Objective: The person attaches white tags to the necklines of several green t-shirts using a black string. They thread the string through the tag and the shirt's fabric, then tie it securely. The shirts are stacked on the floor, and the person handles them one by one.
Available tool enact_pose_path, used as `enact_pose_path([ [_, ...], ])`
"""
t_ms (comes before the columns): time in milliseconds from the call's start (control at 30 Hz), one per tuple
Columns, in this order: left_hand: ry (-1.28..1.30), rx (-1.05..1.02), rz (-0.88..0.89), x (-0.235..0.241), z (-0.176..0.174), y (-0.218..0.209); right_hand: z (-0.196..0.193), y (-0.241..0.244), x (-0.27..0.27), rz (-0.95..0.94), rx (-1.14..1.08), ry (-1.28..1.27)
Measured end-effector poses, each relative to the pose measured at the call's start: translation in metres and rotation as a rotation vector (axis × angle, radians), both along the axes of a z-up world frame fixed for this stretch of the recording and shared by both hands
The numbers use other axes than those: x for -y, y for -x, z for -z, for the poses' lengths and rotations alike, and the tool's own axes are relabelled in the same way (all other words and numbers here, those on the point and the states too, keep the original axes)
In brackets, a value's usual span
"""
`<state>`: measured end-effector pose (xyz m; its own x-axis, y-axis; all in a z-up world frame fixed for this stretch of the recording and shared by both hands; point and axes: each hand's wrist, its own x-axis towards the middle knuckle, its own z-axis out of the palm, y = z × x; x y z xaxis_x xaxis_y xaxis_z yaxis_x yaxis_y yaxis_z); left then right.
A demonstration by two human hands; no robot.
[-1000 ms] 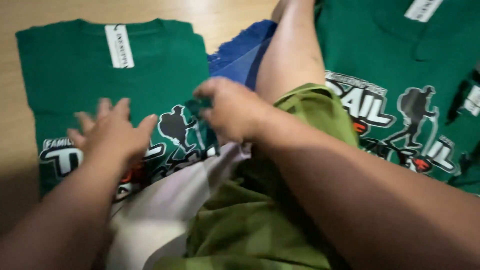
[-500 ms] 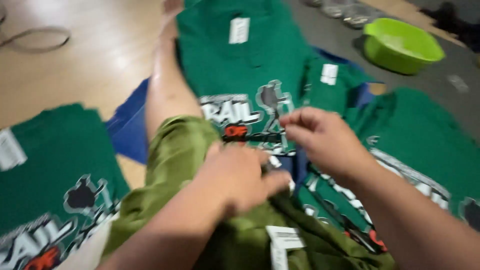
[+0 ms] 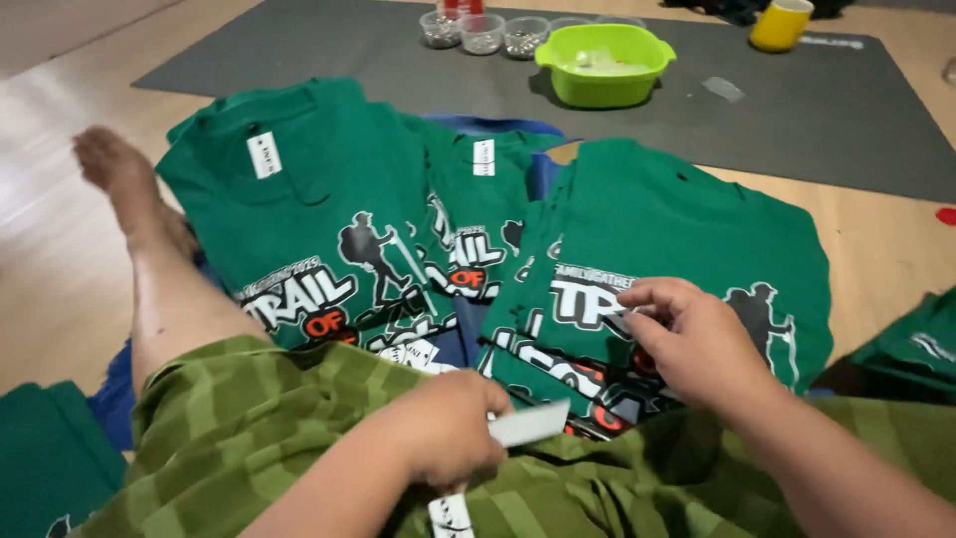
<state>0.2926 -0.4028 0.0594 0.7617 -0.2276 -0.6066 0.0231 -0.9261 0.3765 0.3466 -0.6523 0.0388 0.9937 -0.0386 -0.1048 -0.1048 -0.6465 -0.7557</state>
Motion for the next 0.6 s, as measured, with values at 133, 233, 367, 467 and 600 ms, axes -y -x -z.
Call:
enact_pose_path([
  [133, 0.143, -0.270, -0.253, 0.009, -0.011, -0.009, 0.036, 0.010, 0.029, 0.004, 0.152, -0.025],
  [233, 0.111, -0.466, -0.147, 0.001, 0.009, 0.000, 0.041, 0.012, 0.030, -0.045, 0.216, 0.008],
  [367, -0.039, -0.321, -0.104, 0.001, 0.039, 0.023, 0.038, 0.012, 0.032, -0.070, 0.157, -0.026],
  [467, 0.310, -0.247, -0.519, 0.000, 0.074, 0.026, 0.032, 0.010, 0.034, -0.041, 0.061, -0.073],
  [600, 0.277, -0.093, -0.622, 0.031, 0.020, 0.019, 0.035, 0.007, 0.039, -0.054, 0.080, -0.136],
])
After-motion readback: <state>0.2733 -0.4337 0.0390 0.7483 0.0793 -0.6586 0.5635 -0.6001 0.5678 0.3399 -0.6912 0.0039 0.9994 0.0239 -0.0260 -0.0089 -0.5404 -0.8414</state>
